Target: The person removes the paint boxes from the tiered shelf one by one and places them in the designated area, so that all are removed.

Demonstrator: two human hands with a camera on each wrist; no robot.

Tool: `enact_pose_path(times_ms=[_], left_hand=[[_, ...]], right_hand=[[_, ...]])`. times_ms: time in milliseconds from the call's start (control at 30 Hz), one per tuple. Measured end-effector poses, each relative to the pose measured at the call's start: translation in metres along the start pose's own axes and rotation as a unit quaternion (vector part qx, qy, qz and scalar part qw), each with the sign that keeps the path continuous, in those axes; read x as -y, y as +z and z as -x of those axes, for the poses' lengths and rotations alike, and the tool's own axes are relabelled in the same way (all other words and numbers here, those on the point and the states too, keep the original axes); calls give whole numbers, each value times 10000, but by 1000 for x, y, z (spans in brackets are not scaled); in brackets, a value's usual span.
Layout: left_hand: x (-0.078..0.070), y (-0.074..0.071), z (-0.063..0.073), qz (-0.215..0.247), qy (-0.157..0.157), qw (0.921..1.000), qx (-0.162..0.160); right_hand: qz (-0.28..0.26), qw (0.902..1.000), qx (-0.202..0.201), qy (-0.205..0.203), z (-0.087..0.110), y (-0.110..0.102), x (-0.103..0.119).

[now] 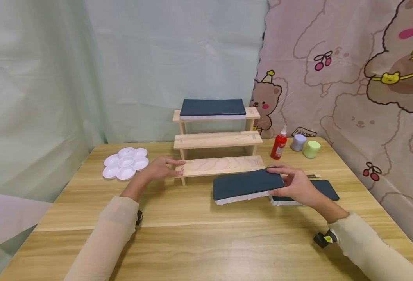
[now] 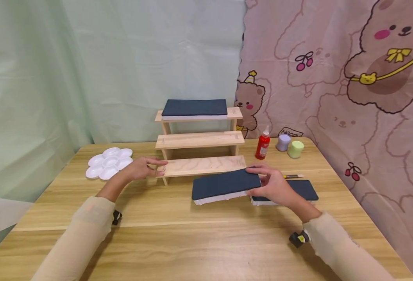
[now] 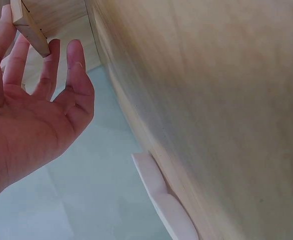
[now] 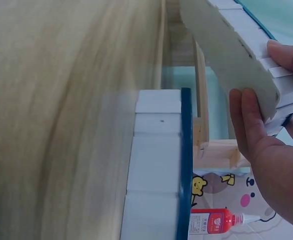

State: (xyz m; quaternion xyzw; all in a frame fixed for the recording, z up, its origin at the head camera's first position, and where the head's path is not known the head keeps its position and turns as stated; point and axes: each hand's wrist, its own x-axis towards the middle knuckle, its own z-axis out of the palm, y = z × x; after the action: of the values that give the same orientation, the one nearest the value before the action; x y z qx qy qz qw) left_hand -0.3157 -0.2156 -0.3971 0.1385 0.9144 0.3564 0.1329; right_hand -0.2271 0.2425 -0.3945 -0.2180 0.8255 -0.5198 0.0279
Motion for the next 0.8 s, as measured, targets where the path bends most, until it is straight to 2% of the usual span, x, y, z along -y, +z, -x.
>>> enact_pose_path(times_ms=[500, 800], left_hand=[[1, 1, 0, -48, 30, 10000, 21], [0, 0, 2, 5, -28, 10000, 15]], right_hand=[[162, 9997, 181, 90, -4, 10, -4], [979, 9946, 333, 14, -8, 12, -7]])
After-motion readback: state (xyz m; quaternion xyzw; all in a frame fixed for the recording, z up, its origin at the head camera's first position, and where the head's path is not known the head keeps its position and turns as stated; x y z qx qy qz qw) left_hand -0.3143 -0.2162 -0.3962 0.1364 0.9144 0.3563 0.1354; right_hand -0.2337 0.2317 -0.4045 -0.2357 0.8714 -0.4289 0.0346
